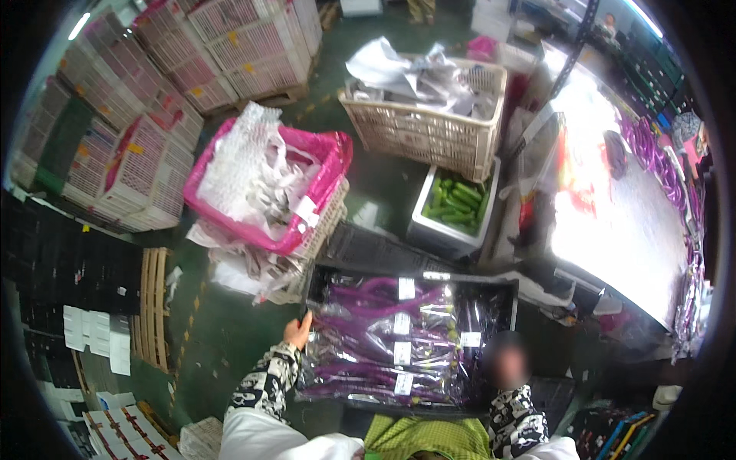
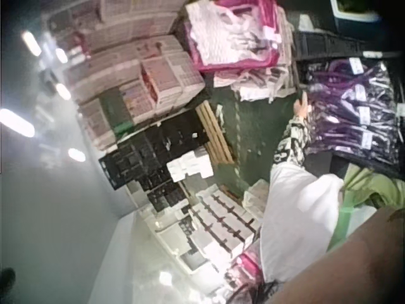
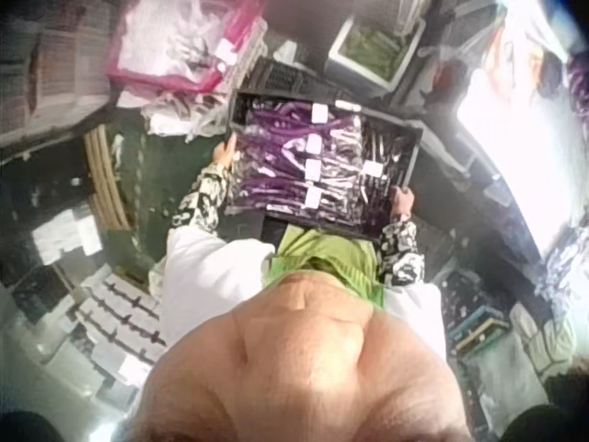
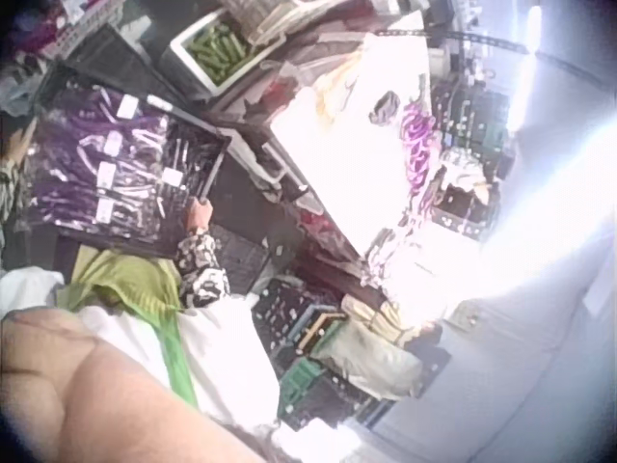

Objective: The person moves a crate of bagged eggplants onto a table, removes the bags from the crate, takes a strip of printed labels, and applies one label to each plastic bag by hand.

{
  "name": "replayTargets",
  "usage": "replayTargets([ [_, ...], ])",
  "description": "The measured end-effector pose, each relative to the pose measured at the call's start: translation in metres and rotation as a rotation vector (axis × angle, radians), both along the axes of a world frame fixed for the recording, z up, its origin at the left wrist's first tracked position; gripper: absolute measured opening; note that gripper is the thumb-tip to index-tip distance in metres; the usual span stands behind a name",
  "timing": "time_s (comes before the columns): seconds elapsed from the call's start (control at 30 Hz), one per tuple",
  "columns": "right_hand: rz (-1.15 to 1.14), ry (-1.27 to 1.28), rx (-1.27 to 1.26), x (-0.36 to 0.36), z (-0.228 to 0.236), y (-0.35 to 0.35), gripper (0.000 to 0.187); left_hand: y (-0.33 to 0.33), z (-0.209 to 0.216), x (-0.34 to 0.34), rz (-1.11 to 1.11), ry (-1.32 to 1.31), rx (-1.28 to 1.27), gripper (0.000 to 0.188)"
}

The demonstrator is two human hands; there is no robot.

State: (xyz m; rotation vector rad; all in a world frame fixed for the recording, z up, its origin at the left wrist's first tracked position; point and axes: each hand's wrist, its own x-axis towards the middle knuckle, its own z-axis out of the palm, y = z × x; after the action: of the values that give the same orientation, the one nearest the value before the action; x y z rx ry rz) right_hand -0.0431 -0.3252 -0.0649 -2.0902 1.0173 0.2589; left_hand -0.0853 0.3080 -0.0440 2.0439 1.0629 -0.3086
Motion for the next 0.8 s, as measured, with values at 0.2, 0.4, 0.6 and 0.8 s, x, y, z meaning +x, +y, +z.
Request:
replayTargets([
  [0.2,0.018,0.028,-0.102,0.002,0.014,0.013,0.028,0.022,0.005,0.058,-0.065,-0.078,0.021,0.073],
  [0.4,0.004,0.051,-0.092,0.014,0.04,0.047,0.034,0.027,0.047,0.088,-0.056,-0.018,-0.064,0.066],
  [0.6,-0.021,-0.001,0.022,0.015,0.046,0.065,0.04,0.041,-0.003,0.091,0.003,-0.149,-0.094,0.074],
  [0.8,0.342,-0.501,-0.642,0.006,0.089,0.126,0.046,-0.045,0.099,0.101,-0.552,-0.411,0.639,0.067],
])
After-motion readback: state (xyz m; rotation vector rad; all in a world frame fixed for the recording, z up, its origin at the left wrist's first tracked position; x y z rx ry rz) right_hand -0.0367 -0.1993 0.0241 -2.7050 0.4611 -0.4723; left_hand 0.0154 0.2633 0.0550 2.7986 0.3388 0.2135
